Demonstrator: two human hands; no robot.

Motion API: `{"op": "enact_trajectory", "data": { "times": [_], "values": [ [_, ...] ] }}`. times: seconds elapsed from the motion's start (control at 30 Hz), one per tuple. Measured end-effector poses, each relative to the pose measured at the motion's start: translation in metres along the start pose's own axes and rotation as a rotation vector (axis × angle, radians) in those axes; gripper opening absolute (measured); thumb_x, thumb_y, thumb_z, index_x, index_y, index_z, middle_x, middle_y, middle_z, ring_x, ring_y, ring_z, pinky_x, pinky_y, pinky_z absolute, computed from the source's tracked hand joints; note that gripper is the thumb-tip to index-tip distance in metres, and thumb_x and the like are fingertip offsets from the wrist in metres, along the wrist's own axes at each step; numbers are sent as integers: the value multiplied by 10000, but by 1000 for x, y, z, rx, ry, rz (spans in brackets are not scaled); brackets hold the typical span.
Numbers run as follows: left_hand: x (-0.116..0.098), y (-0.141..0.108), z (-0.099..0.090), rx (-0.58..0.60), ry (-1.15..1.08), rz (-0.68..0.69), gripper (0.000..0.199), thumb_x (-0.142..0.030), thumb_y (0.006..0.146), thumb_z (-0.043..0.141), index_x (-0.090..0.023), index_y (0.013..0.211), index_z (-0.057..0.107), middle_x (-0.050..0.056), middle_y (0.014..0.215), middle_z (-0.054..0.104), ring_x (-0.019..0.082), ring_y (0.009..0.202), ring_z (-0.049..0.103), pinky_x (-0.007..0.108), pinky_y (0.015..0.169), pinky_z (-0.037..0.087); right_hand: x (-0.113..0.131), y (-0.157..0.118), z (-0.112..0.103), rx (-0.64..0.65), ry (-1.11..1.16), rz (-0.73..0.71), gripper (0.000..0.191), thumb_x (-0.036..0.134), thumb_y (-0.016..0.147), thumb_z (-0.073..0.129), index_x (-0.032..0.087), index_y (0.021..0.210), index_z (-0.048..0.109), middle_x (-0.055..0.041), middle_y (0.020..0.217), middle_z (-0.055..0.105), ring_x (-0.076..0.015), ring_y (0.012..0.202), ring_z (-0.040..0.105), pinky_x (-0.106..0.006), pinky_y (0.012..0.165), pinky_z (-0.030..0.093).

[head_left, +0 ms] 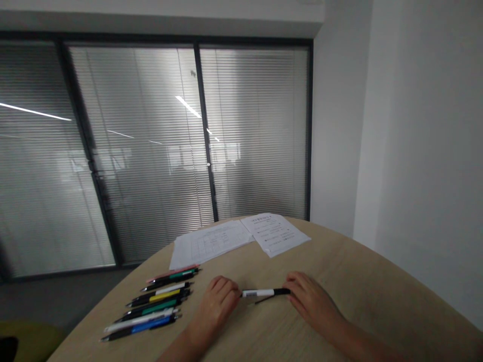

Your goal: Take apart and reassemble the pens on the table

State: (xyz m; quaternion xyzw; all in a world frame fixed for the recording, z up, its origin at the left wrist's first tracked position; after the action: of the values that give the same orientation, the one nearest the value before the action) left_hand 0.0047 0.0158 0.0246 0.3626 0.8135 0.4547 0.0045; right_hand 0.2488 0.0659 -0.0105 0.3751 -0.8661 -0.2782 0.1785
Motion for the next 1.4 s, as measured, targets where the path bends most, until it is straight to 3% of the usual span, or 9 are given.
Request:
{"op": "enact_trajectory", "data": {
  "times": [0.23, 0.5, 0.73, 0.83, 1.03, 1.23, 1.4],
  "values": [
    [9, -4, 2, 9, -49, -150, 182, -207, 886, 397, -191, 783, 546, 22, 688, 615, 145, 640, 552, 248, 591, 440, -5, 0, 3, -52, 53, 86, 222, 107, 789, 447, 204, 941, 577, -82, 974, 598, -226, 909, 561, -389, 794, 471],
    [15, -11, 9, 21, -137, -232, 135, -209, 864, 439, -189, 783, 546, 33, 707, 604, 152, 662, 558, 232, 588, 459, -16, 3, 1, -3, 341, 229, 218, 215, 837, 400, 226, 947, 588, -67, 987, 575, -201, 936, 541, -349, 841, 433],
    [16, -10, 10, 8, -192, -274, 157, -215, 850, 439, -197, 746, 556, 39, 678, 607, 162, 651, 561, 238, 571, 467, -27, 3, 8, -105, 569, 304, 199, 306, 817, 421, 215, 848, 595, -59, 909, 572, -191, 859, 566, -305, 726, 474],
    [19, -11, 11, 3, -246, -376, 165, -242, 834, 451, -206, 721, 565, 40, 680, 614, 170, 665, 571, 254, 586, 474, -32, 2, 8, -178, 587, 353, 220, 348, 811, 422, 212, 833, 593, -53, 862, 592, -193, 823, 575, -311, 726, 466],
    [28, -16, 10, -37, -266, -637, 125, -275, 771, 493, -207, 681, 547, 27, 684, 607, 178, 649, 570, 286, 588, 474, -53, -1, 16, -279, 549, 584, 299, 389, 792, 392, 215, 915, 603, -50, 806, 628, -201, 763, 591, -307, 668, 471],
    [34, -17, 10, -53, -259, -864, 147, -332, 740, 483, -214, 671, 537, 11, 644, 600, 190, 606, 566, 302, 557, 461, -58, -1, 23, -291, 616, 621, 295, 367, 734, 421, 206, 904, 601, -79, 901, 625, -214, 774, 601, -345, 704, 478],
    [36, -17, 10, -22, -287, -961, 158, -351, 704, 486, -214, 665, 555, 2, 625, 612, 186, 582, 573, 292, 544, 451, -55, 0, 20, -294, 592, 623, 259, 335, 711, 442, 214, 877, 601, -69, 891, 635, -219, 821, 604, -349, 745, 473]
  ]
}}
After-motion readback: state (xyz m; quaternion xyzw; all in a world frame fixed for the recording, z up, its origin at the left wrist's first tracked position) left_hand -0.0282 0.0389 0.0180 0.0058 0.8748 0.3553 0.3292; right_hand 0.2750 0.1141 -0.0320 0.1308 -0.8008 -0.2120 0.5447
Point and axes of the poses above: each hand's wrist, its own y-axis towards the middle knuckle, its own z-axis out of the palm, x = y × z, the point moved 1 cm from there along y, towards the middle knuckle
